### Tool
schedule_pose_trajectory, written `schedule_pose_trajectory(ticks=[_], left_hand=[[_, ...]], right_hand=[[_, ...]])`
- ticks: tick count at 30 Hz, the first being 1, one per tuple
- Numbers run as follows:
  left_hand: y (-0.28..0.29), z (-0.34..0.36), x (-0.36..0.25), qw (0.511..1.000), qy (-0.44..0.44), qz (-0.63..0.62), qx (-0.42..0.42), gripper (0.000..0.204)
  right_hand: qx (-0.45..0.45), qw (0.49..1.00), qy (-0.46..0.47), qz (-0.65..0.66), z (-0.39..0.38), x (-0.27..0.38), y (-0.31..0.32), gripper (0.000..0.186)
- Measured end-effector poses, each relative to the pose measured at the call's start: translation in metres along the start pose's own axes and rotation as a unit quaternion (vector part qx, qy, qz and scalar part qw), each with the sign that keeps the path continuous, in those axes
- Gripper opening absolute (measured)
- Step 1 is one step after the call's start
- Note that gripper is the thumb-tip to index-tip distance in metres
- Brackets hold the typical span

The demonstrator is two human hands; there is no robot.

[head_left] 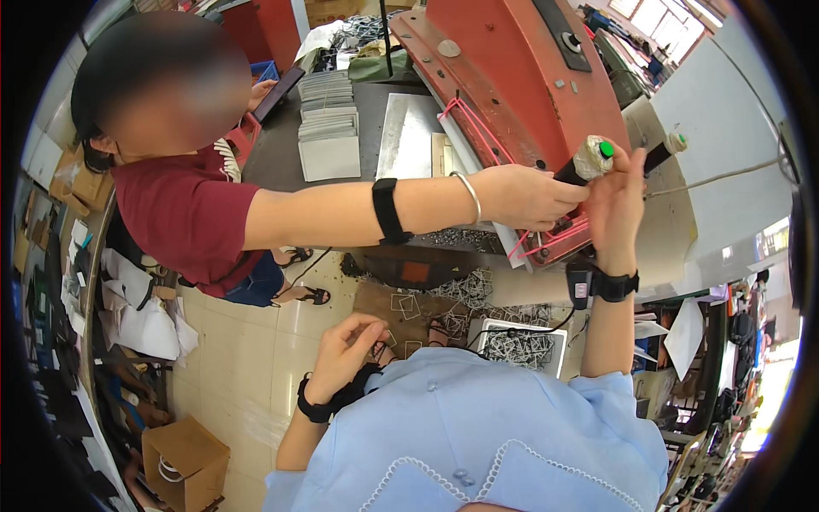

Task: Operating a hydraulic clicker press to cut leather pieces using a die.

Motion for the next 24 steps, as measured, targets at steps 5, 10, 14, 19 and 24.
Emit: schedule_pose_trajectory(ticks=[5, 10, 14, 19, 24], left_hand=[[-0.017, 0.020, -0.005, 0.999, 0.003, 0.039, 0.023, 0.018], [-0.017, 0.011, -0.025, 0.995, -0.048, 0.092, 0.011, 0.018], [-0.015, 0.004, -0.051, 0.994, -0.079, 0.075, 0.012, 0.016], [-0.026, -0.013, -0.119, 0.959, -0.242, 0.146, 0.022, 0.013], [-0.018, -0.047, -0.194, 0.879, -0.445, 0.130, -0.114, 0.013]], right_hand=[[0.029, 0.997, -0.039, -0.065, -0.021, -0.011, -0.020, 0.053], [-0.052, 0.793, 0.299, -0.528, -0.026, 0.108, -0.011, 0.034], [-0.190, 0.753, 0.303, -0.553, 0.006, 0.160, 0.103, 0.043], [-0.231, 0.885, 0.155, -0.374, 0.050, 0.112, 0.202, 0.059], [-0.149, 0.955, 0.138, -0.214, 0.057, 0.080, 0.157, 0.063]])
Point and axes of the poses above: each hand's wrist, its own z-axis towards the middle knuckle, its own y-axis out of the back of the hand, x = y × z, the point moved 10 cm from there along z, towards the middle knuckle, and after that the axes turned 9 degrees about y, right-handed, at the moved point
